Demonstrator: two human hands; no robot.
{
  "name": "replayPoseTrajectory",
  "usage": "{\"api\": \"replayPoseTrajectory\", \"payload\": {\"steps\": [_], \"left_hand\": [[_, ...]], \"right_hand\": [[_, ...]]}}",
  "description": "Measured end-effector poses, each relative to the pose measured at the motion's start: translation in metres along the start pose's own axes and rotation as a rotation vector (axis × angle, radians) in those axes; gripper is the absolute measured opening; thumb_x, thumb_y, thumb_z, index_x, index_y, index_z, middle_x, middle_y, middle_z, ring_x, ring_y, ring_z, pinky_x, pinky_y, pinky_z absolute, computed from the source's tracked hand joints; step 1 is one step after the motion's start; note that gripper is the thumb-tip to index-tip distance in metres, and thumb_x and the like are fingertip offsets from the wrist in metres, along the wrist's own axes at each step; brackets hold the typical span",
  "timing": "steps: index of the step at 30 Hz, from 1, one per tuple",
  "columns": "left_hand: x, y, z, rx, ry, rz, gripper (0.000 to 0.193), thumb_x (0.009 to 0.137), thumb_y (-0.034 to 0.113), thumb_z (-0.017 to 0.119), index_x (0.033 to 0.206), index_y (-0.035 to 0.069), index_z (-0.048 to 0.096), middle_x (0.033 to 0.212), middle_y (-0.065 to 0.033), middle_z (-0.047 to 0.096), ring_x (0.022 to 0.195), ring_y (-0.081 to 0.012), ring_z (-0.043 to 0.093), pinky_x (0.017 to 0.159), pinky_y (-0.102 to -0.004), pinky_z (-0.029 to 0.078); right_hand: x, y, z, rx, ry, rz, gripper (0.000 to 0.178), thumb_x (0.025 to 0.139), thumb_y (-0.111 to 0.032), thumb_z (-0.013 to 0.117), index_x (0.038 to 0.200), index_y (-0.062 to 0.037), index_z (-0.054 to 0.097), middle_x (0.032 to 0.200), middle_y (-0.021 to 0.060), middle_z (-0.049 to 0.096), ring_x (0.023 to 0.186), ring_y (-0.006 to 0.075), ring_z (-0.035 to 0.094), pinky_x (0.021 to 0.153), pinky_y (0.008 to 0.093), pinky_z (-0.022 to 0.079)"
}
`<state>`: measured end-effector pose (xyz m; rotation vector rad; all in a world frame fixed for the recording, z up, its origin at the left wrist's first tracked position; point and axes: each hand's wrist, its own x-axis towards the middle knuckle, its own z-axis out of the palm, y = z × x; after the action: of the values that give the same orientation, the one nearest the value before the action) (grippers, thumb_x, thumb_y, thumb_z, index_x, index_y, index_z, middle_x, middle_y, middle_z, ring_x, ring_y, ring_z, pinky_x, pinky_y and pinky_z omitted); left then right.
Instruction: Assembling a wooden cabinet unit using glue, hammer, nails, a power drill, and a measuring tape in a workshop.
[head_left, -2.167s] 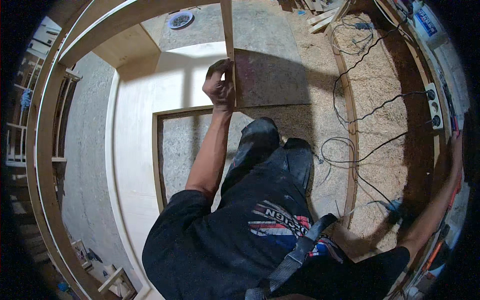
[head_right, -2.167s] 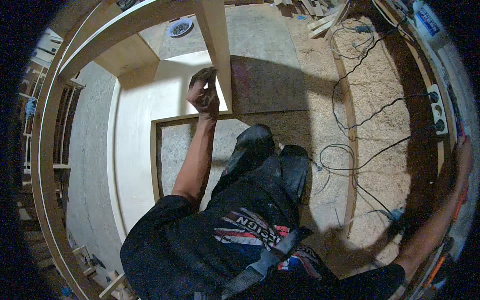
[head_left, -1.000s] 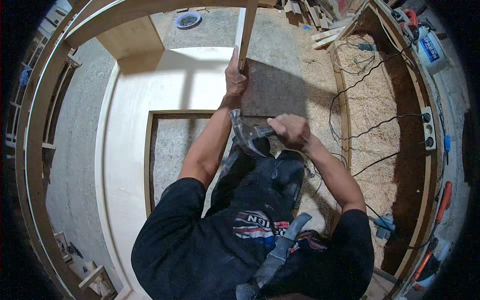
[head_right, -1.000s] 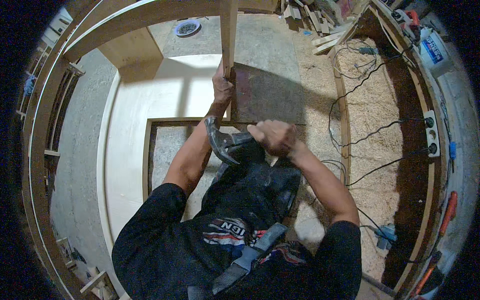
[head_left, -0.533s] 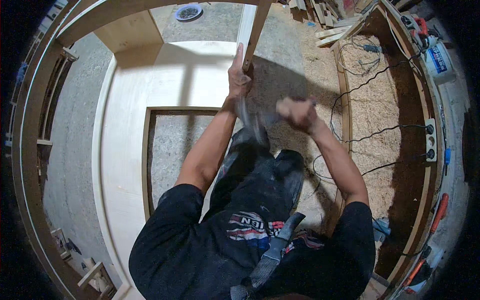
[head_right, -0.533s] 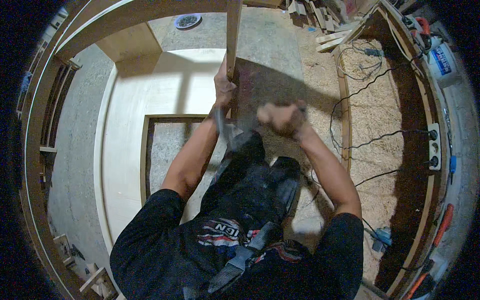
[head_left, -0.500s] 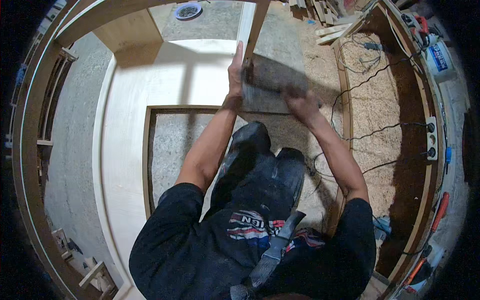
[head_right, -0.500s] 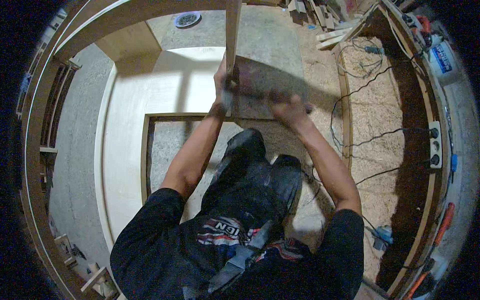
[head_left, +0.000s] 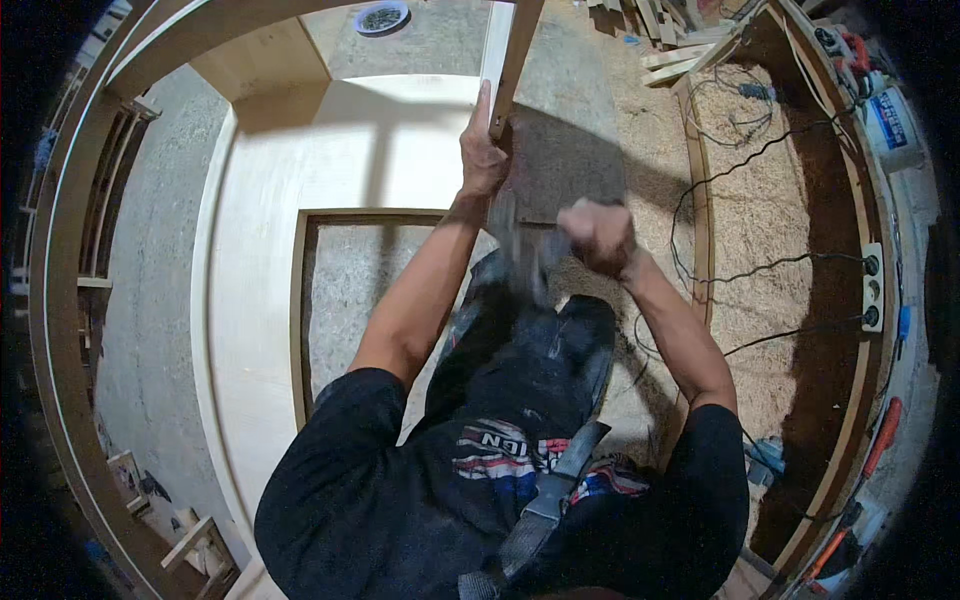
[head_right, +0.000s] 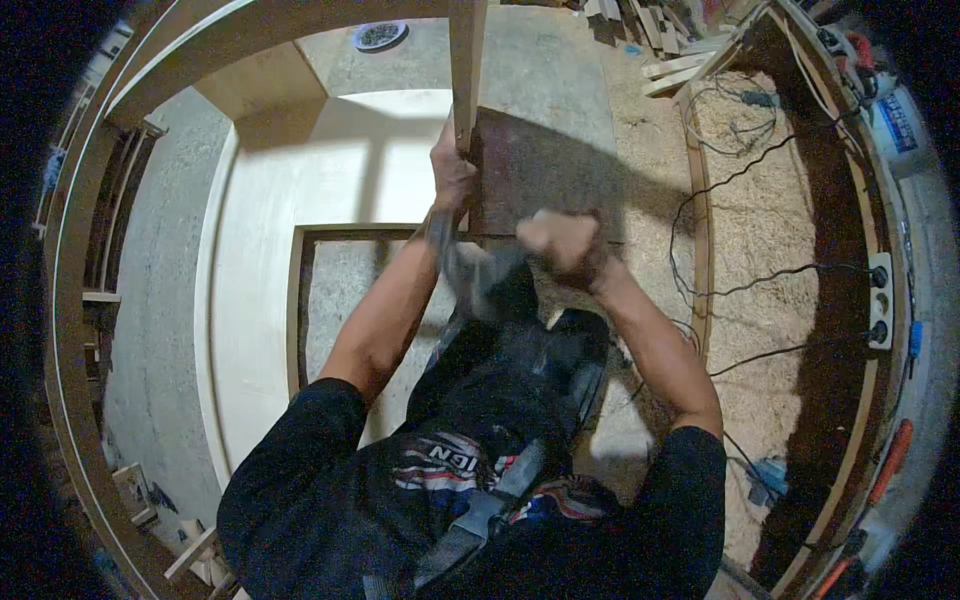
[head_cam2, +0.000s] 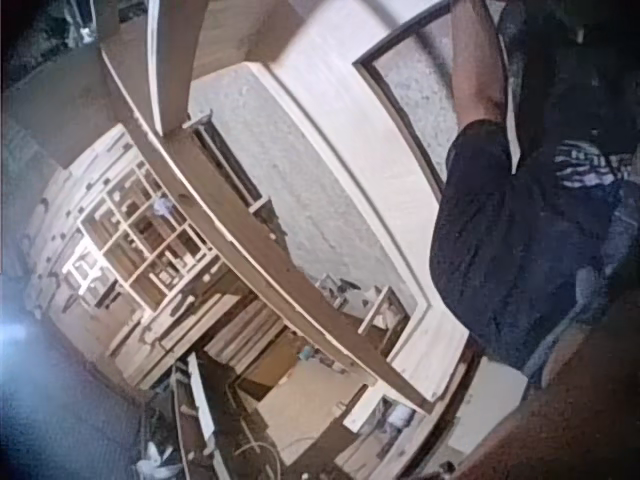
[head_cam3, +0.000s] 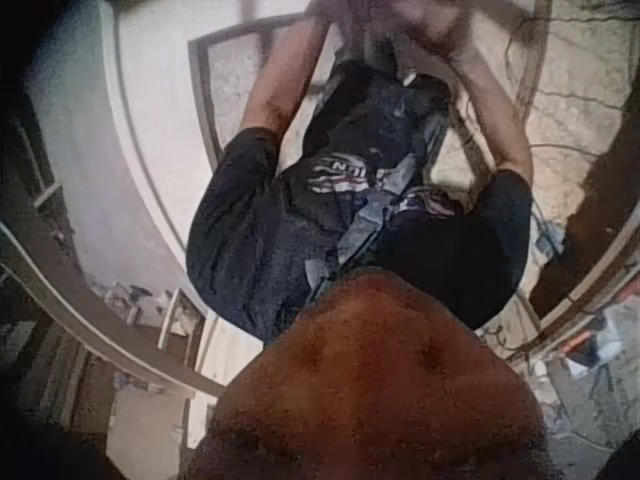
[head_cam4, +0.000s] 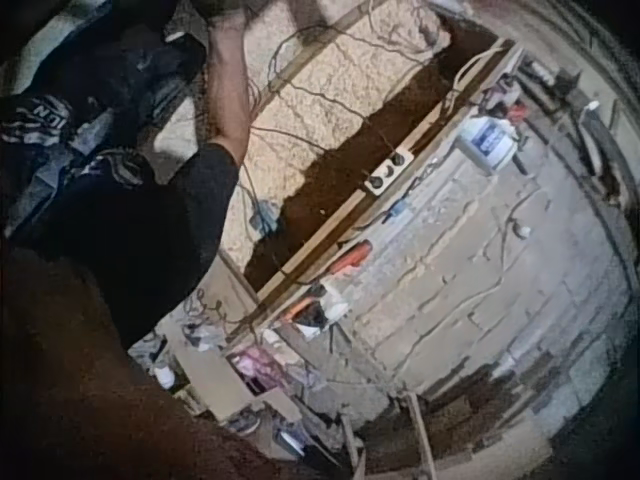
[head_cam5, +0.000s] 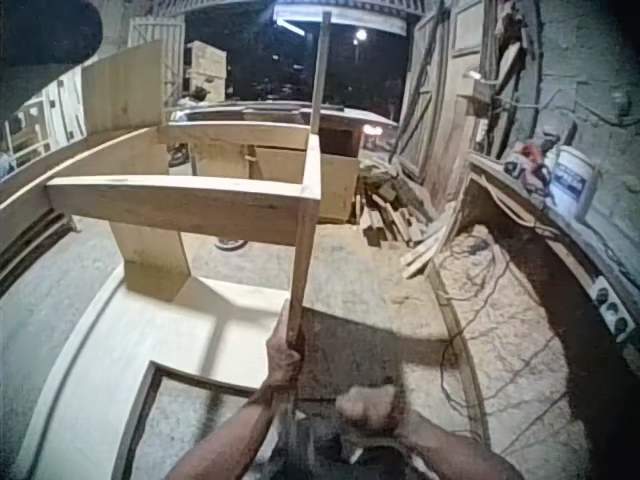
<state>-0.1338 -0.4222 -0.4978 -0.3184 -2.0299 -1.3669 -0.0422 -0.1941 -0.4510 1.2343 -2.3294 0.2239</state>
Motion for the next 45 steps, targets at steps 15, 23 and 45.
{"api": "replayPoseTrajectory", "payload": {"steps": [15,23,45], "left_hand": [[-0.013,-0.008,0.002,-0.253,-0.076,-0.07,0.062,0.094,0.005,0.058,0.152,0.004,0.035,0.09,-0.0031,0.06,0.076,-0.0119,0.056,0.07,-0.0257,0.051],[-0.008,-0.007,0.003,-0.107,-0.019,-0.104,0.057,0.094,0.004,0.054,0.149,0.007,0.041,0.087,-0.0064,0.063,0.074,-0.015,0.057,0.066,-0.0295,0.05],[-0.009,-0.01,0.007,-0.079,0.03,-0.061,0.027,0.095,0.022,0.058,0.108,-0.001,0.059,0.082,-0.01,0.064,0.075,-0.0179,0.058,0.066,-0.033,0.049]], "right_hand": [[0.0,0.002,0.023,-0.312,0.06,0.027,0.024,0.09,-0.02,0.059,0.108,-0.0045,0.059,0.08,0.0063,0.067,0.069,0.0246,0.068,0.09,0.0454,0.048],[0.011,0.009,0.01,-0.055,-0.035,0.035,0.009,0.088,-0.017,0.059,0.097,-0.0159,0.061,0.069,0.0005,0.057,0.056,0.0203,0.059,0.089,0.0372,0.039],[0.005,0.032,0.057,-0.274,0.337,-0.085,0.025,0.082,-0.013,0.061,0.106,-0.0129,0.056,0.079,0.0076,0.06,0.063,0.0234,0.064,0.054,0.0389,0.049]]}}
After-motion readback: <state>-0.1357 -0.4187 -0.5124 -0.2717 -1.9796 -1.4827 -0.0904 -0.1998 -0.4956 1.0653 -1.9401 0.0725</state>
